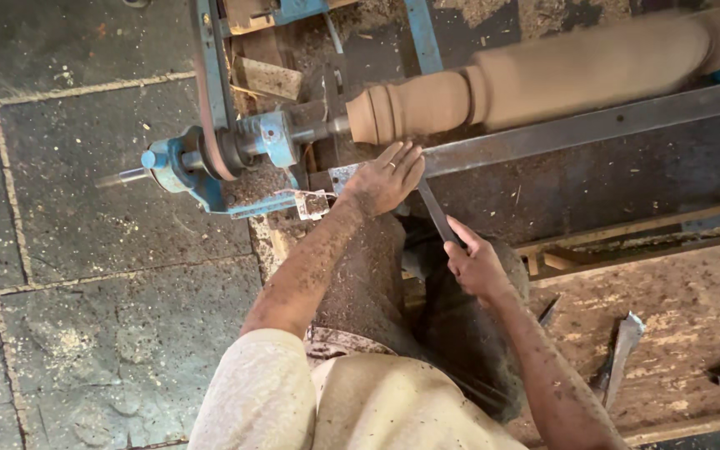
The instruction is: The person uses a chisel to shape a cylindrical wooden piece mounted on a rotating lathe. They hold the tool with both hands, applying pressure to carve grooves and contours into the spinning wood.
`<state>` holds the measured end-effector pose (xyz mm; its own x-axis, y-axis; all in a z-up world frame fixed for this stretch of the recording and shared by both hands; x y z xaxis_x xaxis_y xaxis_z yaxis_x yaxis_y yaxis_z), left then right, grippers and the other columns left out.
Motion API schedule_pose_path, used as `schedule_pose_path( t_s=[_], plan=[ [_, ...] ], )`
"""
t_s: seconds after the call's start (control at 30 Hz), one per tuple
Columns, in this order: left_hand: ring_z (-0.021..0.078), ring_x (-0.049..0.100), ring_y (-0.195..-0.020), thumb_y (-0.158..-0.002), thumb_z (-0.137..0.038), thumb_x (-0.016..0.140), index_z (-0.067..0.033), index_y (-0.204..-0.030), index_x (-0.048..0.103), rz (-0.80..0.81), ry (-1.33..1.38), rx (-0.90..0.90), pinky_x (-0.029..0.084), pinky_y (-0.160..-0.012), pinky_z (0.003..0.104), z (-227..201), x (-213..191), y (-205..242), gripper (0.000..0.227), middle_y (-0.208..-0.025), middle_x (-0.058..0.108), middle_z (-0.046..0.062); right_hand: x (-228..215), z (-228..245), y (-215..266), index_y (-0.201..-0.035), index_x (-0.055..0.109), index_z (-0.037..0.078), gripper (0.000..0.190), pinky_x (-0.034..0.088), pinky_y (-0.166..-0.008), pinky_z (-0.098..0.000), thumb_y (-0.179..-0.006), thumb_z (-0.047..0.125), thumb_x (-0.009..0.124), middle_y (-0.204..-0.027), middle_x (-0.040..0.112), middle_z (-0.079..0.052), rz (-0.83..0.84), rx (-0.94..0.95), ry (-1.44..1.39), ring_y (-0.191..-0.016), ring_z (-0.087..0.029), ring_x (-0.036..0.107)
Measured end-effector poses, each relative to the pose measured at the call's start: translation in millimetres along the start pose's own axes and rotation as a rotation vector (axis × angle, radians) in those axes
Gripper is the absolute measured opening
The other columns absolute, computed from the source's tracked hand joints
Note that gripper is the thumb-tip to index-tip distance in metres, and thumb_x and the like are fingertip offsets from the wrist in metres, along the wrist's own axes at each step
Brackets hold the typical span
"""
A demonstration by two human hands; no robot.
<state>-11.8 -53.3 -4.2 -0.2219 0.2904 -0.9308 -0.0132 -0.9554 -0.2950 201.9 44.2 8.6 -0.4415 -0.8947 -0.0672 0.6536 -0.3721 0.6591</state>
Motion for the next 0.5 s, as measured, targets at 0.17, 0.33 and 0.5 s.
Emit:
schedule_pose_path(
  t_s=[0.17, 0.33, 0.5],
  plan=[
    [0.0319, 0.056, -0.136, -0.101, -0.027, 0.047, 0.0026, -0.139, 0.055, 0.014, -0.026, -0.005, 0.035, -0.121, 0.045, 0, 1, -3, 0.049, -0.144, 0.061, 0.018, 1, -2, -4, -0.155, 0.051, 0.018, 0.057, 0.033, -0.043, -0.0255, -0.098, 0.014, 0.061, -0.061, 0.049, 0.005, 0.013, -0.056, -0.025, -0.048, -0.005, 0.040],
    [0.0305, 0.056, -0.137, -0.103, -0.027, 0.046, 0.0021, -0.139, 0.056, -0.002, -0.016, -0.024, 0.034, -0.122, 0.044, -3, -2, -1, 0.047, -0.145, 0.060, 0.018, 5, -3, 6, -0.153, 0.049, 0.022, 0.059, 0.029, -0.037, -0.0283, -0.096, 0.016, 0.059, -0.055, 0.047, 0.002, -0.040, 0.090, -0.001, -0.041, -0.008, 0.036],
    [0.0293, 0.057, -0.136, -0.101, -0.027, 0.046, 0.0018, -0.138, 0.058, -0.012, -0.066, -0.024, 0.035, -0.122, 0.044, 0, -3, -3, 0.048, -0.144, 0.061, 0.018, 9, 3, 5, -0.154, 0.049, 0.021, 0.058, 0.029, -0.037, -0.0270, -0.097, 0.016, 0.059, -0.056, 0.046, 0.003, -0.016, 0.035, -0.047, -0.042, -0.007, 0.036]
  ],
)
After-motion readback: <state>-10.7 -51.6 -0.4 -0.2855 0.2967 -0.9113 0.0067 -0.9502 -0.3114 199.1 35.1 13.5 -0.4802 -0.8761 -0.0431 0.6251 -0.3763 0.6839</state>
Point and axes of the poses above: each hand's wrist, its own y-axis away from the middle knuckle, its own x-axis out of the palm, z = x × y, the point moved 4 cm from there along -y, towards the middle knuckle
